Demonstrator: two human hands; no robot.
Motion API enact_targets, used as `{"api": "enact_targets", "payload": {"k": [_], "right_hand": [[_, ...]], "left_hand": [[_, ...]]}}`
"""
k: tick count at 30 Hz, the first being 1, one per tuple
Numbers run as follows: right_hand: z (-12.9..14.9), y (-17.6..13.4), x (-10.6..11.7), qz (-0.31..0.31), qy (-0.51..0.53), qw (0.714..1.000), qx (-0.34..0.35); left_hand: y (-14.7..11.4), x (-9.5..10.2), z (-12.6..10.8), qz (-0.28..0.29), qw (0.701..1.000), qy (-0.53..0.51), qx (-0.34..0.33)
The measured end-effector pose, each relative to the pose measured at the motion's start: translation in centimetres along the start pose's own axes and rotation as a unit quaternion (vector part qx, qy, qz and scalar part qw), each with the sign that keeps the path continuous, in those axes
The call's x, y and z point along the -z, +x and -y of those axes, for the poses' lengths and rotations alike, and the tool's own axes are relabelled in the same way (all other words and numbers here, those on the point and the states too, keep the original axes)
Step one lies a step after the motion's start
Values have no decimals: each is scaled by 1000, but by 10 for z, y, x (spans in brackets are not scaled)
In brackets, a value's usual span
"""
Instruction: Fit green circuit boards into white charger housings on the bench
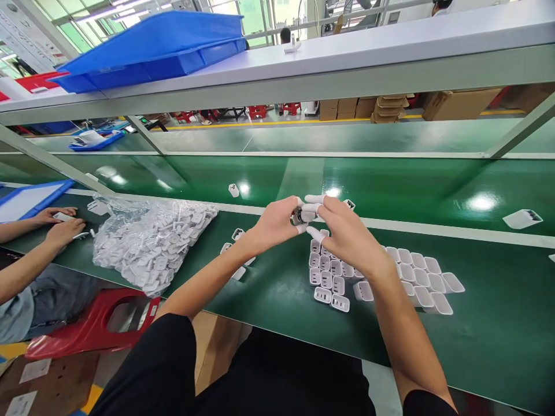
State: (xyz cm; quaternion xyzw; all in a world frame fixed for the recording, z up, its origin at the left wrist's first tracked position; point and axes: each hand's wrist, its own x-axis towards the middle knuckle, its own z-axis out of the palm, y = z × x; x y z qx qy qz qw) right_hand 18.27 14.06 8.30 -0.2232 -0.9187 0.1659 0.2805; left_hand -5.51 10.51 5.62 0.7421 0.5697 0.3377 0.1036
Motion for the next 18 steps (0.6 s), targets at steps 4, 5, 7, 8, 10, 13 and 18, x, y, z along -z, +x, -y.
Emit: {"api": "enact_targets", "payload": {"k": [4, 5, 7, 8, 10, 13, 18], "right_hand": [[12, 0, -9, 63, 80, 995, -7], [15, -1, -8, 67, 92, 993, -11], [20, -3, -7, 59, 103, 993, -8], [22, -4, -5, 52, 107, 993, 0], [23, -5, -2, 30, 119, 992, 20], [24, -7, 4, -44, 157, 985, 49], [32, -6, 8, -151, 307, 939, 33]], "left_hand": [[-29, 16, -24, -50, 996, -20, -64], [-35, 19, -26, -61, 996, -19, -66], [-46, 23, -28, -81, 995, -11, -58], [-51, 25, -29, -92, 995, -6, -47], [-62, 29, -30, -125, 992, -2, -27], [-78, 34, -30, -196, 980, 1, -29], [-100, 26, -23, -303, 950, -16, -72]]}}
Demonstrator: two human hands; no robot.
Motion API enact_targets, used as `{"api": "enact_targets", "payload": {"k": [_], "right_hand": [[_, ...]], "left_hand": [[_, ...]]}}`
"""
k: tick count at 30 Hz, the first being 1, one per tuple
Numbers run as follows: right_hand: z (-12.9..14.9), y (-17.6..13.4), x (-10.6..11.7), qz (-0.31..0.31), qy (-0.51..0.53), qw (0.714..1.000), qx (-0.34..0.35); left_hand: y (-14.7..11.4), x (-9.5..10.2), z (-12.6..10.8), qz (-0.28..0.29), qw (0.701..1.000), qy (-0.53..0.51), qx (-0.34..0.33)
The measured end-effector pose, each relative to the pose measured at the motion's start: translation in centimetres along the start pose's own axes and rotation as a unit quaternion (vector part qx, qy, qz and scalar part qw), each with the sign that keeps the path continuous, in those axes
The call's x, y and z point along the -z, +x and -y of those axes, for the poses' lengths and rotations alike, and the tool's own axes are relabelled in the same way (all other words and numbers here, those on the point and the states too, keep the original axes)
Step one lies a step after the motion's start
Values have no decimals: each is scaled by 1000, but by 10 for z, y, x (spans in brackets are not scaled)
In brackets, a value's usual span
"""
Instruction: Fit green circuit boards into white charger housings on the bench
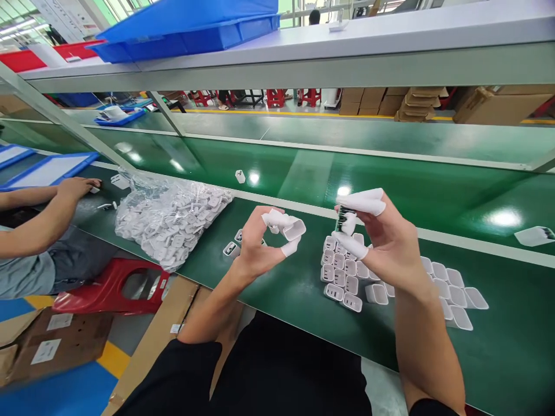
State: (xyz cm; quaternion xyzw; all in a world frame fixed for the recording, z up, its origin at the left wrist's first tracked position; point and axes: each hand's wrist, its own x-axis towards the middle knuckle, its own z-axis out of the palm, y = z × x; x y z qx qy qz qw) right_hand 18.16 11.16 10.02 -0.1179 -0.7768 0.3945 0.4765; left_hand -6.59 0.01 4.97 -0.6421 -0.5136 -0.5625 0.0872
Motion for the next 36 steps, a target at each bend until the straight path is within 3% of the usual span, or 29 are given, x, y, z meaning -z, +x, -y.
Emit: {"api": "enact_targets", "payload": {"k": [5, 8, 12, 22, 36], "right_hand": [[0, -1, -12, -2, 72, 996, -46], [-4, -3, -22, 16, 91, 994, -58], [-6, -9, -37, 11, 130, 989, -65], [0, -10, -48, -3, 178, 983, 44], [1, -16, -54, -7, 150, 984, 96]], "left_hand": [[-24, -7, 0, -20, 990, -121, 63], [-30, -10, -7, -45, 989, -120, 76], [-31, -15, -22, -38, 987, -127, 95], [-30, -32, -36, -151, 984, -87, -21], [-31, -35, -36, -165, 984, -59, -23]]}}
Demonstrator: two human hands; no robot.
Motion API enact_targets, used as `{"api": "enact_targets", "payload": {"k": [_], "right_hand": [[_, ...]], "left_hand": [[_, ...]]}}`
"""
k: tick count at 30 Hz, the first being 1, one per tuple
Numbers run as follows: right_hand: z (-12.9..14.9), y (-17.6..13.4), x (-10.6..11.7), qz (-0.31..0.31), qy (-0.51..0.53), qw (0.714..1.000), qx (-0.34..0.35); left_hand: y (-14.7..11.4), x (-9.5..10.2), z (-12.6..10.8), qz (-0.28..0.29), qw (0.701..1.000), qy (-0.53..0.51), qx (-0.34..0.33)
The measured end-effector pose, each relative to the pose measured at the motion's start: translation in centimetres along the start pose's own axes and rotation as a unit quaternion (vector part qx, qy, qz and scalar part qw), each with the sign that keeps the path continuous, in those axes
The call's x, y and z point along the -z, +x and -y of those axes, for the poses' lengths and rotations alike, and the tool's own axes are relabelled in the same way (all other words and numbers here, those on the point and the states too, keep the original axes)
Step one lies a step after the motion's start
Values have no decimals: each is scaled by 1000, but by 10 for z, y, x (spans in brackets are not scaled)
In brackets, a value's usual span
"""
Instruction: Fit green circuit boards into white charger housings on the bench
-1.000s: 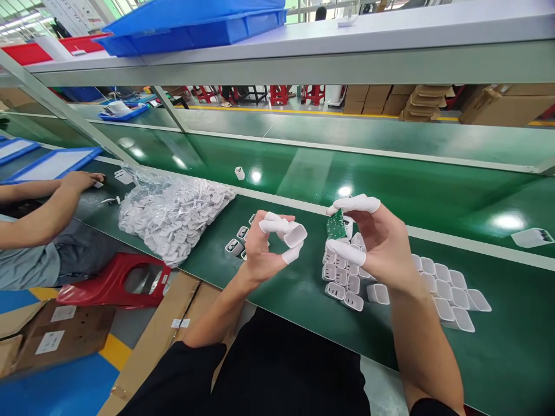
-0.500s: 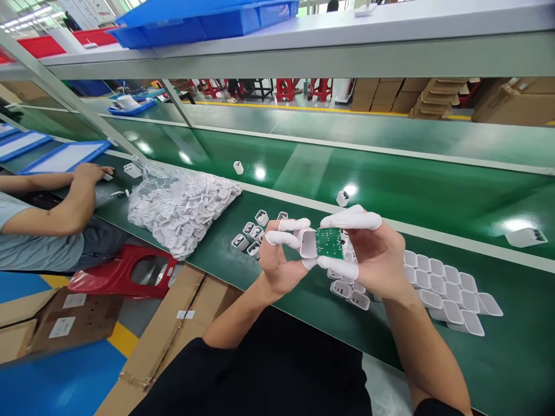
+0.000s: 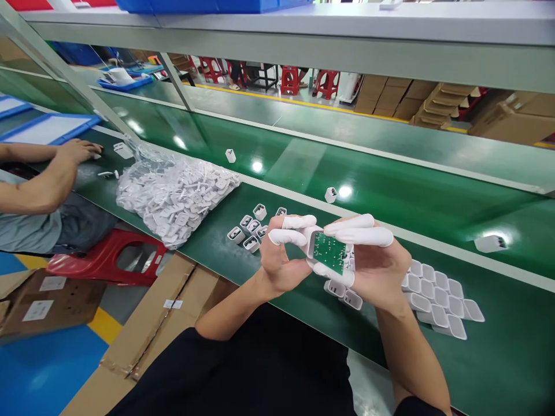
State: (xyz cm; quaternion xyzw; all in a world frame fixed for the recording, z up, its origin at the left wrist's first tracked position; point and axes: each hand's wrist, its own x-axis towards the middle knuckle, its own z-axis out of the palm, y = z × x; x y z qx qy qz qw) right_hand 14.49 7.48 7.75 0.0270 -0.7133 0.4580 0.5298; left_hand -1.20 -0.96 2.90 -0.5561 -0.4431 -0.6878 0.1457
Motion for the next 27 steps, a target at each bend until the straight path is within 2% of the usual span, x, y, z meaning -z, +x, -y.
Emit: {"api": "enact_targets", "payload": {"k": [17, 27], "right_hand": [[-2, 0, 0, 5, -43, 999, 9], [-3, -1, 1, 9, -62, 998, 11]], "left_hand": [[3, -1, 1, 2, 1000, -6, -18], [0, 0, 1, 4, 1000, -5, -2]]}}
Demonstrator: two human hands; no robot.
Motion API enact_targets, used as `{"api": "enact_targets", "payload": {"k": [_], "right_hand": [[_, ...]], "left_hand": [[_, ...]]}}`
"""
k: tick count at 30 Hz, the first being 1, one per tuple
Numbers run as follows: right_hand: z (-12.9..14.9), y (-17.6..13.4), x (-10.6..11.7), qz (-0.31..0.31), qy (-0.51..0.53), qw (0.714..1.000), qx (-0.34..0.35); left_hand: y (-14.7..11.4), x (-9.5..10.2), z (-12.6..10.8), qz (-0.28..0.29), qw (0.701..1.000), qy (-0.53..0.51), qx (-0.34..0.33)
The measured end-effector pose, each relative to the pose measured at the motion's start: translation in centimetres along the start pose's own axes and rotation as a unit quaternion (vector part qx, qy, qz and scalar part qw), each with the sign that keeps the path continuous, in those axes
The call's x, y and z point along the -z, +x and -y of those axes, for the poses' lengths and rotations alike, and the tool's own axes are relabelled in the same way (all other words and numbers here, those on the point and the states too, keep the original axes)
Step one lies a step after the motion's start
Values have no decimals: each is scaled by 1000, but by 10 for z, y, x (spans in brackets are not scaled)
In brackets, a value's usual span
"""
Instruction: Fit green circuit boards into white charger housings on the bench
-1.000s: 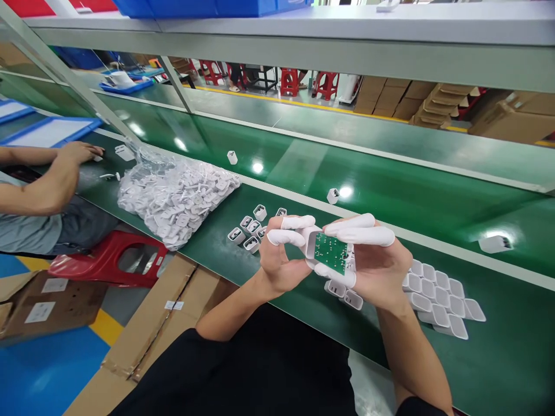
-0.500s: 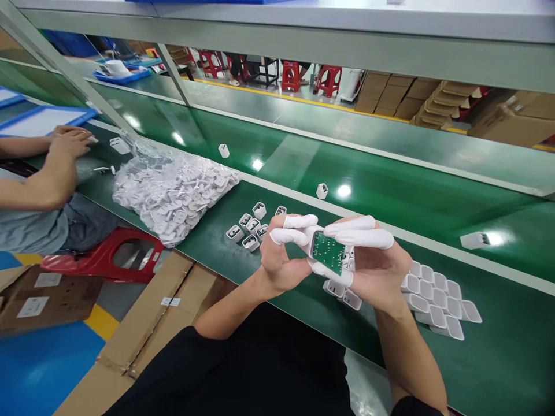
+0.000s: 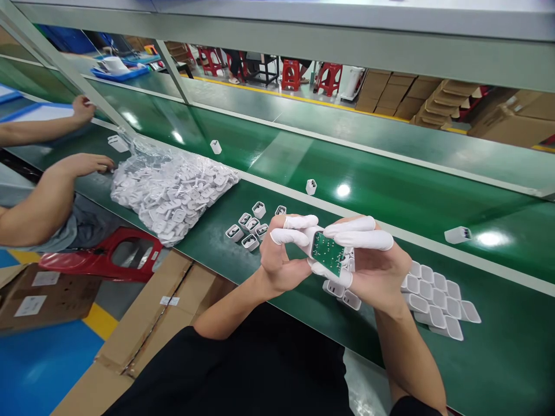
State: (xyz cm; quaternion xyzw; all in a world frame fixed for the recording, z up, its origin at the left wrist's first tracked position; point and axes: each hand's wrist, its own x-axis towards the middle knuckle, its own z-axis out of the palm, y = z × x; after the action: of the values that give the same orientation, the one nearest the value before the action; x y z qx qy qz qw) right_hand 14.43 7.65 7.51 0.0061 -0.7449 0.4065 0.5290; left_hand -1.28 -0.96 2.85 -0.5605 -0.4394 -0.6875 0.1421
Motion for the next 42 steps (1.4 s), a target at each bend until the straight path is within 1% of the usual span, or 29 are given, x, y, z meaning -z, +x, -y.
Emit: {"api": "enact_targets", "payload": {"k": [5, 10, 14, 17, 20, 23, 25, 28, 31, 34, 36, 39, 42], "right_hand": [[0, -2, 0, -2, -15, 1000, -9], [1, -3, 2, 10, -34, 999, -29], [-1, -2, 1, 13, -25, 999, -18], [-3, -3, -1, 14, -27, 999, -10], [-3, -2, -1, 18, -38, 999, -24], [-3, 0, 0, 35, -75, 996, -24], [-3, 2, 3, 48, -128, 991, 8], [-4, 5, 11, 61, -226, 970, 66], [-2, 9, 20, 101, -269, 953, 101], [0, 10, 24, 160, -301, 934, 111], [-2, 9, 22, 179, -337, 918, 110], [-7, 4, 16, 184, -369, 903, 120], [-13, -1, 12, 169, -372, 904, 123]], "left_hand": [[0, 0, 1, -7, 1000, -26, 13], [3, -1, -1, -13, 999, -28, -4], [2, -1, -1, -8, 1000, -19, -6], [-1, -1, 1, -7, 1000, -9, 2], [-6, -1, 4, -5, 1000, -8, 10], [-13, -1, 8, 3, 999, -22, 27], [-18, -1, 10, -1, 998, -33, 49], [-19, -2, 9, -4, 993, -69, 95], [-14, -2, 4, -13, 980, -100, 171], [-9, -1, -1, -13, 957, -119, 263], [-8, 0, -3, 0, 938, -145, 314], [-8, 4, -3, 7, 915, -176, 363], [-9, 7, -4, 14, 906, -173, 385]]}}
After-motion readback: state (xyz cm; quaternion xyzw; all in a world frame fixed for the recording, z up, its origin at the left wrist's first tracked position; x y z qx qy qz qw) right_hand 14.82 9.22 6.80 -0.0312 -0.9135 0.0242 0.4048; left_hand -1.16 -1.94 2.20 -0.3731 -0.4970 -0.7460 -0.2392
